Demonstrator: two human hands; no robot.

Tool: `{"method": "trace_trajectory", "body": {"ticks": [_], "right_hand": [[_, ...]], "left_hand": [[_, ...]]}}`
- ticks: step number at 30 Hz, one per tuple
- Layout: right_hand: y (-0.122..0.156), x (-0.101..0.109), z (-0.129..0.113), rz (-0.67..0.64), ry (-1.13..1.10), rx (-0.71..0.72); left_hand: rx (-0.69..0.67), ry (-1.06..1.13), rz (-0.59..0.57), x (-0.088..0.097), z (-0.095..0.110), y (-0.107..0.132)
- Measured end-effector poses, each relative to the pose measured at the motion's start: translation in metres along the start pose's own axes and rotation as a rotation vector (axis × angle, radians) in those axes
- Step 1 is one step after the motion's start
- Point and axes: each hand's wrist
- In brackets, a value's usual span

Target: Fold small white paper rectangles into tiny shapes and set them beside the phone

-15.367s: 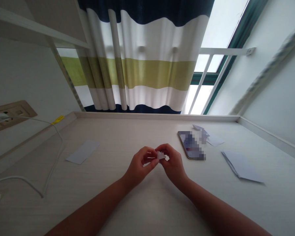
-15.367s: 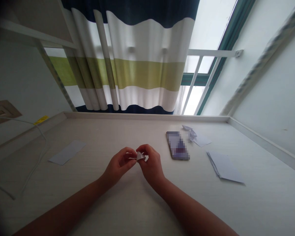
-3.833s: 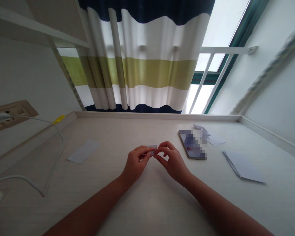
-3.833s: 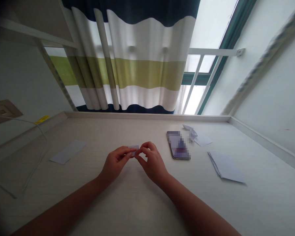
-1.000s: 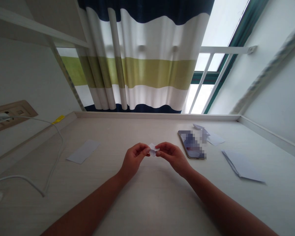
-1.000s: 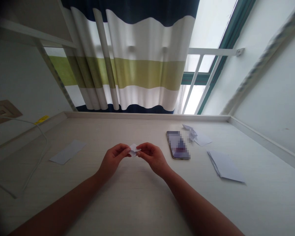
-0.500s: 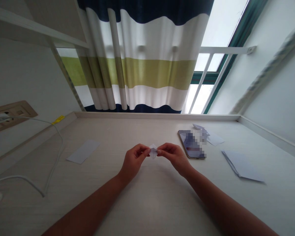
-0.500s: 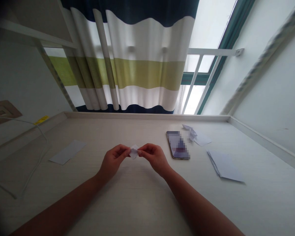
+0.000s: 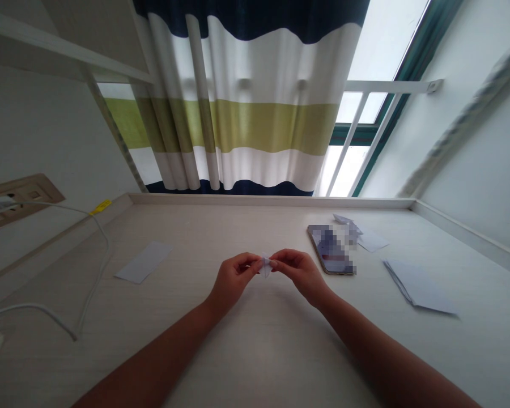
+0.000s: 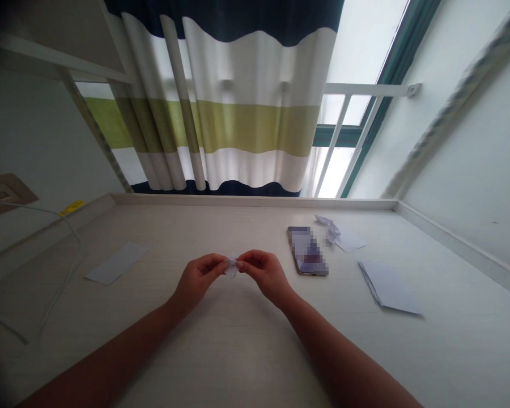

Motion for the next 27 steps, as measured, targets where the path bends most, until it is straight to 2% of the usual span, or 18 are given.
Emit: {"method": "trace_trajectory", "body": {"ticks": [7, 13, 20, 27], "right_hand": [[0.0025, -0.0037, -0.0006, 0.027, 0.084, 0.059], [0.0000, -0.0053, 0.0052, 0.083, 0.016, 0.071], [0.0008, -0.0071, 0.0048, 0.063, 0.012, -0.004], [0.0018, -0.0086, 0.0035, 0.071, 0.031, -0.050]], "left_hand": [[-0.050, -0.122, 0.019, 0.0014, -0.0023, 0.0004], [-0.003, 0.047, 0.037, -0.0026, -0.0043, 0.0011], [0.025, 0.077, 0.045, -0.0031, -0.0038, 0.0005], [0.005, 0.000, 0.015, -0.0021, -0.0045, 0.0035]]}}
Point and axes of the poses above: each hand's wrist, its own y-axis away from the middle knuckle, its own x-axis out of the back of the hand, z = x × y, and after that the axes turned 14 degrees about y, right-handed
